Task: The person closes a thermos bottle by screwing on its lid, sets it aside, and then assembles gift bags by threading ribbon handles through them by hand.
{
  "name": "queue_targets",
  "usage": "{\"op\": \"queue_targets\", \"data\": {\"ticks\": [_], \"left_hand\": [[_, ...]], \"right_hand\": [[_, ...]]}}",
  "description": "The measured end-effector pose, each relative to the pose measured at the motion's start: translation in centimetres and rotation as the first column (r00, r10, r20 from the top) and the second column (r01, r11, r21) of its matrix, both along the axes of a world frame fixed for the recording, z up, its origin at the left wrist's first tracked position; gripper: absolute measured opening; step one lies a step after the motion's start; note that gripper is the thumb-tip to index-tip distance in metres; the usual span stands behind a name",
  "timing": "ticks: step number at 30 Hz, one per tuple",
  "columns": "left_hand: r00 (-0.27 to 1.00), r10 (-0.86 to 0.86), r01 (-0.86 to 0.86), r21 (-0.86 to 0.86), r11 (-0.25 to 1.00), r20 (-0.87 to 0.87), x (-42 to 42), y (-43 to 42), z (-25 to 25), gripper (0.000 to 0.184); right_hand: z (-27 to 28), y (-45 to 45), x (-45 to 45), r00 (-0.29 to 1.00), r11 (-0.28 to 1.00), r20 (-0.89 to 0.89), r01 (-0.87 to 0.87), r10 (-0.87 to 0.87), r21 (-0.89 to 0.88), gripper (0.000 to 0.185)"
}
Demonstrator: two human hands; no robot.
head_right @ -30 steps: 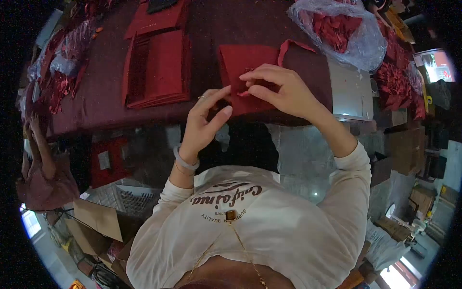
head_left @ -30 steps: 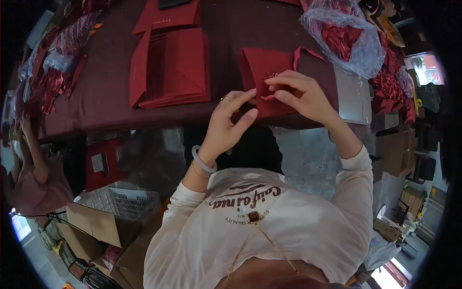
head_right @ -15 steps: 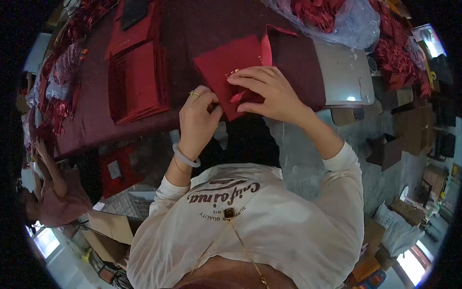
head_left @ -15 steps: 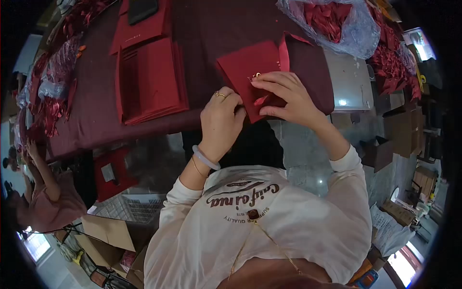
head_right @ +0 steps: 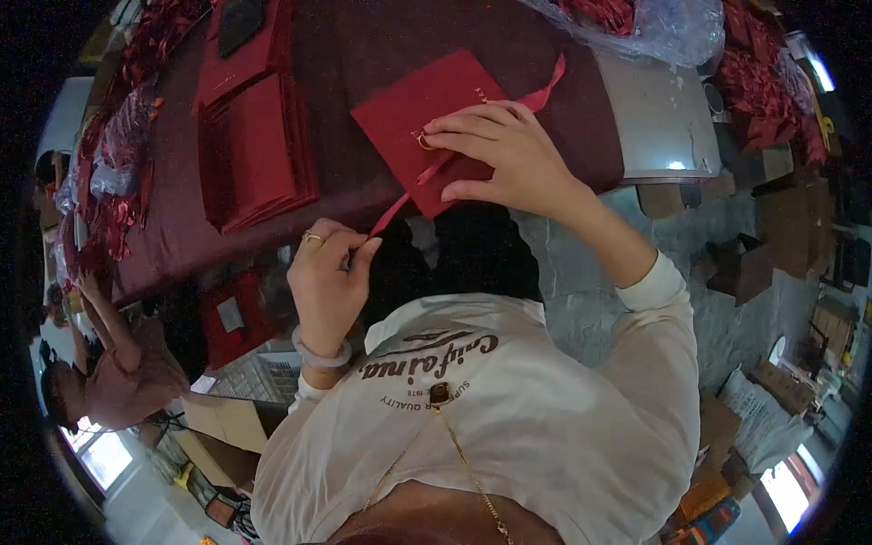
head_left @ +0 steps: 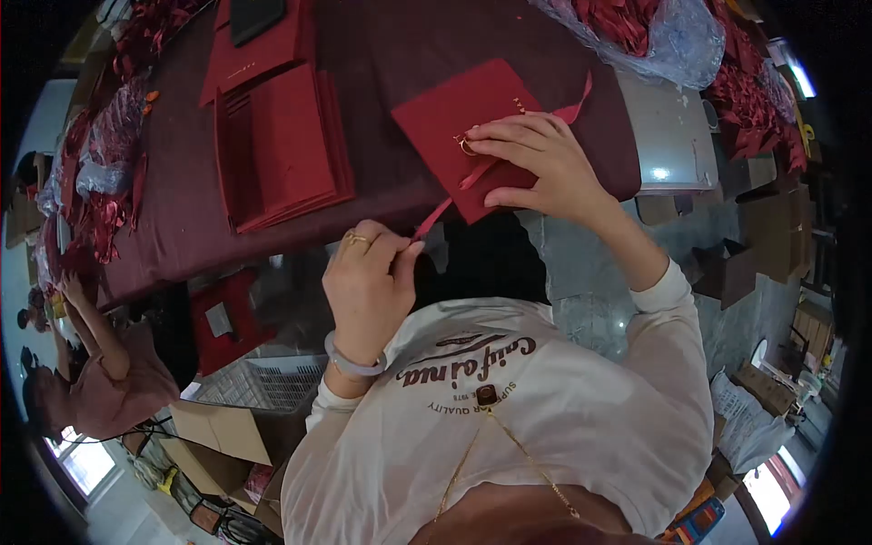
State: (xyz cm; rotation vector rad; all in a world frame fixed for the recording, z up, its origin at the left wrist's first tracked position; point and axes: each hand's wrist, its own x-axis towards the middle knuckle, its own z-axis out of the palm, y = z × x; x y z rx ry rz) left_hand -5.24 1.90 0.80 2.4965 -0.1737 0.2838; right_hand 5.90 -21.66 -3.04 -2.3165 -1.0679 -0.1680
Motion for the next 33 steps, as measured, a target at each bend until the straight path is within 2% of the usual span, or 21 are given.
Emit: {"op": "queue_targets", "data": {"ticks": [2, 4, 5, 6, 8, 11, 13, 16, 17, 19, 21, 22, 23, 24, 25, 27, 28, 29, 31, 32, 33], "left_hand": [[0.998, 0.040, -0.041, -0.018, 0.999, -0.040, -1.1, 1.5, -0.3, 0.009], [0.969, 0.138, -0.154, -0.066, 0.986, -0.205, -1.9, 2.7, -0.9, 0.014], [0.975, 0.160, -0.156, 0.035, 0.987, -0.155, -2.3, 2.8, -1.3, 0.024], [0.974, 0.168, -0.165, 0.031, 0.986, -0.151, -2.3, 2.3, -1.2, 0.024], [0.973, 0.201, -0.196, -0.050, 0.979, 0.114, -2.1, 0.0, -0.2, 0.029], [0.993, 0.071, -0.040, -0.284, 0.958, 0.098, 0.0, -2.3, 0.1, 0.029], [0.993, 0.110, -0.089, -0.307, 0.947, 0.050, 2.9, -3.2, -0.3, 0.031], [0.972, 0.177, -0.140, -0.219, 0.966, 0.156, 5.9, -3.8, -1.9, 0.043], [0.977, 0.187, -0.164, -0.199, 0.966, 0.105, 6.3, -4.0, -2.1, 0.047], [0.978, 0.203, -0.189, -0.187, 0.964, 0.056, 6.5, -4.4, -2.0, 0.051], [0.969, 0.187, -0.234, -0.360, 0.903, -0.161, 6.5, -4.3, -2.0, 0.060], [0.968, 0.192, -0.239, -0.365, 0.900, -0.160, 6.4, -4.3, -2.1, 0.060], [0.973, 0.189, -0.230, -0.471, 0.852, -0.134, 6.2, -4.3, -2.4, 0.062], [0.976, 0.190, -0.219, -0.569, 0.793, -0.111, 5.9, -4.2, -2.6, 0.063], [0.973, 0.197, -0.228, -0.567, 0.792, -0.117, 5.8, -4.1, -2.7, 0.063], [0.978, 0.143, -0.210, -0.685, 0.697, -0.154, 5.9, -4.1, -3.0, 0.054], [0.978, 0.139, -0.207, -0.684, 0.699, -0.154, 5.9, -4.1, -3.3, 0.054], [0.980, 0.115, -0.199, -0.729, 0.655, -0.165, 5.9, -4.1, -3.7, 0.053], [0.980, 0.090, -0.193, -0.774, 0.603, -0.175, 6.0, -4.2, -4.0, 0.052], [0.981, 0.081, -0.189, -0.784, 0.591, -0.175, 5.9, -4.1, -4.0, 0.052], [0.981, 0.076, -0.187, -0.793, 0.580, -0.177, 5.8, -4.0, -4.1, 0.051]], "right_hand": [[0.1, 0.0, 0.1, 1.000, 1.000, 0.007, -0.006, 0.006, -0.004, 0.055], [0.3, 0.1, 0.0, 1.000, 1.000, 0.003, -0.011, 0.011, -0.024, 0.054], [0.3, 0.2, 0.0, 1.000, 1.000, 0.005, -0.018, 0.019, -0.026, 0.054], [0.4, 0.2, 0.0, 1.000, 1.000, 0.013, -0.017, 0.018, -0.020, 0.053], [0.5, 0.1, 0.1, 0.999, 0.999, 0.028, -0.027, 0.027, -0.026, 0.053], [1.2, -0.5, -0.1, 0.999, 0.986, 0.047, -0.006, -0.001, 0.165, 0.042], [2.2, -1.6, -0.2, 0.997, 0.972, 0.027, 0.060, -0.067, 0.227, 0.033], [2.9, -3.8, 1.1, 0.973, 0.975, 0.105, 0.197, -0.207, 0.100, 0.033], [2.8, -4.7, 1.4, 0.972, 0.977, 0.116, 0.194, -0.204, 0.092, 0.033], [2.4, -6.4, 1.7, 0.957, 0.961, 0.138, 0.266, -0.254, -0.077, 0.031], [2.0, -7.9, 2.1, 0.964, 0.964, 0.099, 0.253, -0.245, -0.077, 0.027], [2.2, -8.5, 2.1, 0.970, 0.967, 0.077, 0.235, -0.229, -0.093, 0.025], [2.1, -9.1, 1.9, 0.976, 0.970, 0.051, 0.218, -0.213, -0.107, 0.023], [1.7, -9.7, 1.6, 0.946, 0.957, -0.174, 0.286, -0.273, 0.053, 0.014], [1.8, -10.3, 1.5, 0.947, 0.959, -0.181, 0.280, -0.266, 0.052, 0.014], [2.2, -11.1, 1.2, 0.819, 0.833, -0.571, 0.274, 0.060, 0.480, 0.012], [2.0, -11.4, 1.3, 0.661, 0.713, -0.723, 0.407, 0.202, 0.571, 0.012], [1.9, -11.4, 1.3, 0.663, 0.712, -0.722, 0.410, 0.197, 0.570, 0.012], [2.0, -10.2, 1.5, 0.545, 0.484, -0.770, 0.603, 0.330, 0.634, 0.013], [2.1, -9.2, 1.3, 0.580, 0.398, -0.744, 0.629, 0.333, 0.668, 0.014], [1.8, -9.3, 1.6, 0.576, 0.403, -0.745, 0.628, 0.336, 0.666, 0.014]]}}
